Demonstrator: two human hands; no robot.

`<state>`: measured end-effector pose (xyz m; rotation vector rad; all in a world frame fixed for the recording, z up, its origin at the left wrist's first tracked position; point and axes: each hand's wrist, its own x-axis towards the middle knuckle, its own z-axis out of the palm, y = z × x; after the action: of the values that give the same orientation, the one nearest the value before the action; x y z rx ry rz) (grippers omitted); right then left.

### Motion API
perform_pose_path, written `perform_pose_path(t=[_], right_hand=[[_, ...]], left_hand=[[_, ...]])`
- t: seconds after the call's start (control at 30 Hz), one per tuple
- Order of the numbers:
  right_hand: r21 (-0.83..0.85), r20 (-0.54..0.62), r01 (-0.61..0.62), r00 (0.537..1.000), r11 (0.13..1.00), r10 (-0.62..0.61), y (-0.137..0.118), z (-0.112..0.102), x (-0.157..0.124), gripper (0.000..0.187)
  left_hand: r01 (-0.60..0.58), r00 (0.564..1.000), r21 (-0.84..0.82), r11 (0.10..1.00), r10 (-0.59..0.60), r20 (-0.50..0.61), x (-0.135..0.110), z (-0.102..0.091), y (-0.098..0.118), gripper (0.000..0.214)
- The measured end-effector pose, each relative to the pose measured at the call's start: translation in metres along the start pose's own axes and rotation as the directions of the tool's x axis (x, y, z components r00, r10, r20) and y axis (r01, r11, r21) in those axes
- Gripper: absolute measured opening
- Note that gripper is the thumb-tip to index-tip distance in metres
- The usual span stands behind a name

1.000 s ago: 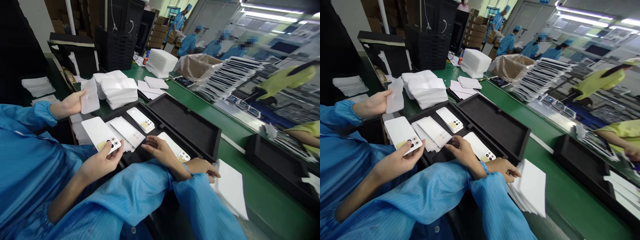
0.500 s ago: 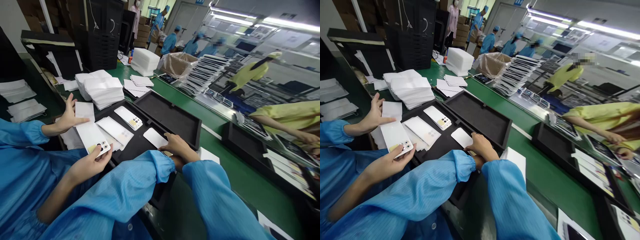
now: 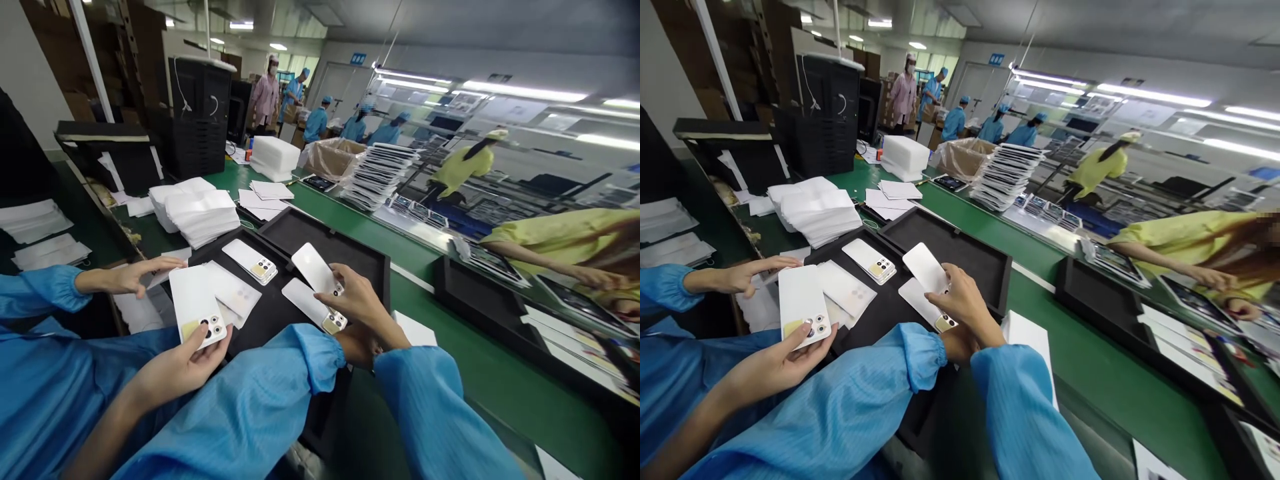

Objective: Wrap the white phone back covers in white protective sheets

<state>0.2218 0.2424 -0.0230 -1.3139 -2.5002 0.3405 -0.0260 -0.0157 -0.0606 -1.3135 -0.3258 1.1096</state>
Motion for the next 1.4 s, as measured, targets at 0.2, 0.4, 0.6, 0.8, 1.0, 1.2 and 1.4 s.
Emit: perform_pose_path(t=[0.2,0.4,0.6,0.8,1.0,1.2,1.4], right_hand=[[0.39,-0.378,0.01,0.913,0.921,0.15,0.024,-0.029,-0.016,0.084],[0.425,-0.421,-0.031,0.878,0.905,0.228,0.04,-0.028,-0.037,0.089],[0.432,-0.279,0.092,0.96,0.897,0.036,0.019,-0.002,-0.026,0.079],[0.711,-0.189,-0.024,0.956,0.703,0.224,0.013,0.0,-0.028,0.075],[0.988,0.067,-0.101,0.961,0.116,0.269,0.022,-0.018,-0.033,0.043],[0.988,0.135,-0.123,0.982,-0.097,0.134,0.027,-0.027,-0.038,0.044],[1.0,-0.003,0.01,0.963,-0.024,0.269,0.035,-0.025,-0.045,0.044]], left_hand=[[-0.055,0.997,0.092,0.994,0.05,0.063,-0.002,0.002,-0.01,0.052],[-0.221,0.969,0.555,0.802,0.117,0.218,-0.011,0.0,-0.019,0.055],[-0.464,0.883,0.679,0.57,0.354,0.306,-0.008,0.001,-0.018,0.037],[-0.206,0.975,0.565,0.799,0.119,0.187,-0.014,0.006,-0.015,0.026],[0.68,0.721,-0.2,0.706,-0.692,0.009,0.133,-0.014,-0.082,0.036],[-0.391,0.578,-0.592,-0.705,-0.688,0.438,0.269,-0.044,-0.119,0.02],[-0.427,0.745,-0.228,-0.875,-0.483,0.461,0.28,-0.038,-0.105,0.018]])
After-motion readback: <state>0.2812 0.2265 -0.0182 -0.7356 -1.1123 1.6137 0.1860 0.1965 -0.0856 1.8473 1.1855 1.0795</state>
